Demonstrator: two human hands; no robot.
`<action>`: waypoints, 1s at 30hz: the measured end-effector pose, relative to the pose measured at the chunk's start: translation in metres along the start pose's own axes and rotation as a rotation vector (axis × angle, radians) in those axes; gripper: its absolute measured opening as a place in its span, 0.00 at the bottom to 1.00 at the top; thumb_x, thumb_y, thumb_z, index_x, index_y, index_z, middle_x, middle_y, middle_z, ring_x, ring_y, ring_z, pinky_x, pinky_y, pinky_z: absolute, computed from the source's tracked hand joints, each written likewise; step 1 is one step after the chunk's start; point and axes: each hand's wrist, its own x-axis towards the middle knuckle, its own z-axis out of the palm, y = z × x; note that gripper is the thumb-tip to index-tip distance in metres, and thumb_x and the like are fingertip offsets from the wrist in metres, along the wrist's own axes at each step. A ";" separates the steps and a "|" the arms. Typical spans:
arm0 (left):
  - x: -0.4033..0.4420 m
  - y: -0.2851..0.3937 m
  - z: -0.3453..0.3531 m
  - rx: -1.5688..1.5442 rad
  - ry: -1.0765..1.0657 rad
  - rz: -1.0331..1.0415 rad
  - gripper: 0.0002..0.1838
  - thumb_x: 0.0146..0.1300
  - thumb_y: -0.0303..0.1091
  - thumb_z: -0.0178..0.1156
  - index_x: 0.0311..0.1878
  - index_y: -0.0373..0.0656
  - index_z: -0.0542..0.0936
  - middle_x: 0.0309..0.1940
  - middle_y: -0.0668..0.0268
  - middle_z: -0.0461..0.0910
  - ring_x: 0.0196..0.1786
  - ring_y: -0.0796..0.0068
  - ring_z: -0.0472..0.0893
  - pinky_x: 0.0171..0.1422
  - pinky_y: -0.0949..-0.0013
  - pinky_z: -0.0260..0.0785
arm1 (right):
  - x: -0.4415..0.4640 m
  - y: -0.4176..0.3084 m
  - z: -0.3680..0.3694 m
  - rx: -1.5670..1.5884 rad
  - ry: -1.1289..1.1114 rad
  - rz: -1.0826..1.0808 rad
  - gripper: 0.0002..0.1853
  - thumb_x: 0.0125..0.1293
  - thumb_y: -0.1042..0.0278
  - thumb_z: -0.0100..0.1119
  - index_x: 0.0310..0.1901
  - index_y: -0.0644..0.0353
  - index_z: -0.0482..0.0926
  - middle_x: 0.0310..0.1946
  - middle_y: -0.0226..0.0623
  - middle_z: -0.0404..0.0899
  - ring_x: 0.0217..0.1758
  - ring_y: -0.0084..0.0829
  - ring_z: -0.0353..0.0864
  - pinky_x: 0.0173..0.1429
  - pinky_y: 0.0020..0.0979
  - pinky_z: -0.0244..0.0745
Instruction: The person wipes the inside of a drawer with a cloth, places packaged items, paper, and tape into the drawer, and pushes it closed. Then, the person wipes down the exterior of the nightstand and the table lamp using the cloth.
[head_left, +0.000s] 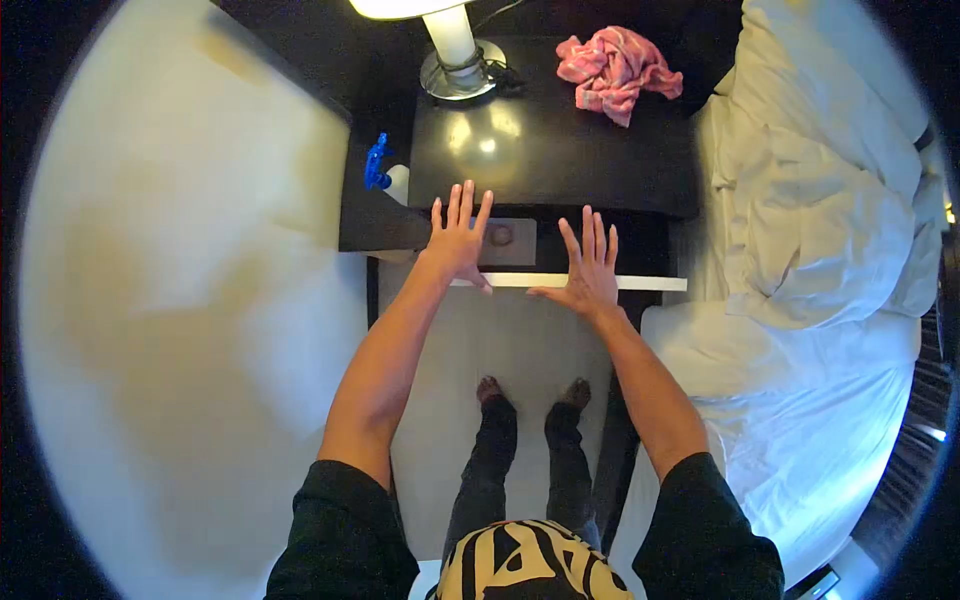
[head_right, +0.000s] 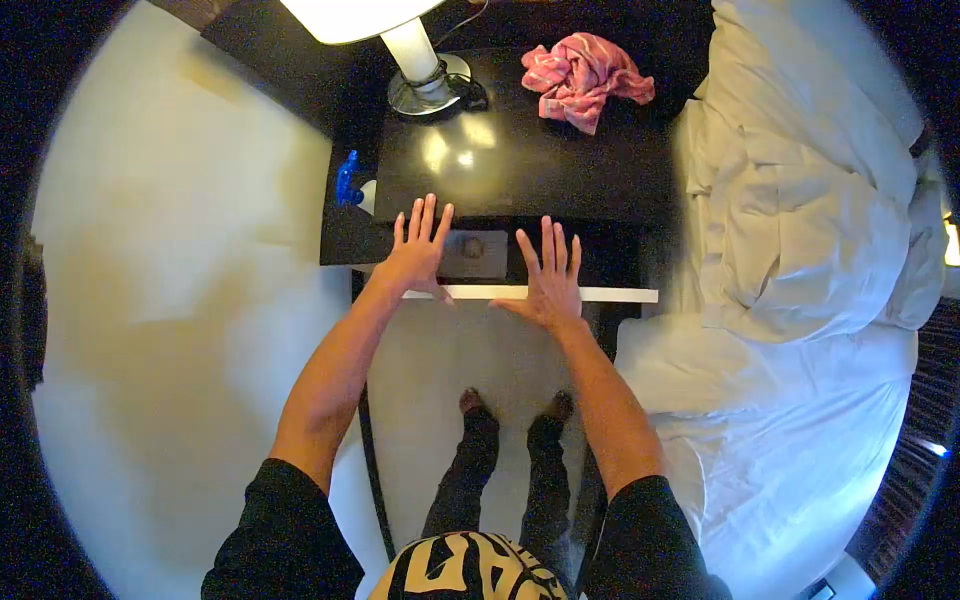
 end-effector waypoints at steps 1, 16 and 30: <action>0.000 0.002 0.000 0.030 -0.014 -0.020 0.81 0.24 0.57 0.81 0.76 0.44 0.34 0.76 0.41 0.30 0.78 0.42 0.32 0.75 0.34 0.31 | 0.004 0.003 0.001 0.009 0.003 -0.003 0.69 0.36 0.23 0.66 0.75 0.49 0.40 0.76 0.52 0.34 0.80 0.50 0.32 0.77 0.57 0.26; 0.020 -0.009 0.066 0.172 0.552 -0.063 0.53 0.47 0.33 0.70 0.75 0.51 0.50 0.75 0.53 0.45 0.77 0.51 0.47 0.75 0.41 0.42 | 0.048 0.021 0.018 0.077 0.076 0.016 0.52 0.42 0.38 0.73 0.68 0.52 0.62 0.71 0.38 0.55 0.75 0.43 0.50 0.78 0.51 0.39; 0.053 -0.010 0.086 0.115 0.975 -0.123 0.33 0.51 0.34 0.68 0.62 0.58 0.66 0.65 0.62 0.62 0.68 0.59 0.60 0.71 0.52 0.53 | 0.062 0.038 0.052 -0.060 0.305 0.010 0.32 0.48 0.53 0.74 0.55 0.43 0.71 0.59 0.32 0.65 0.63 0.39 0.63 0.69 0.47 0.57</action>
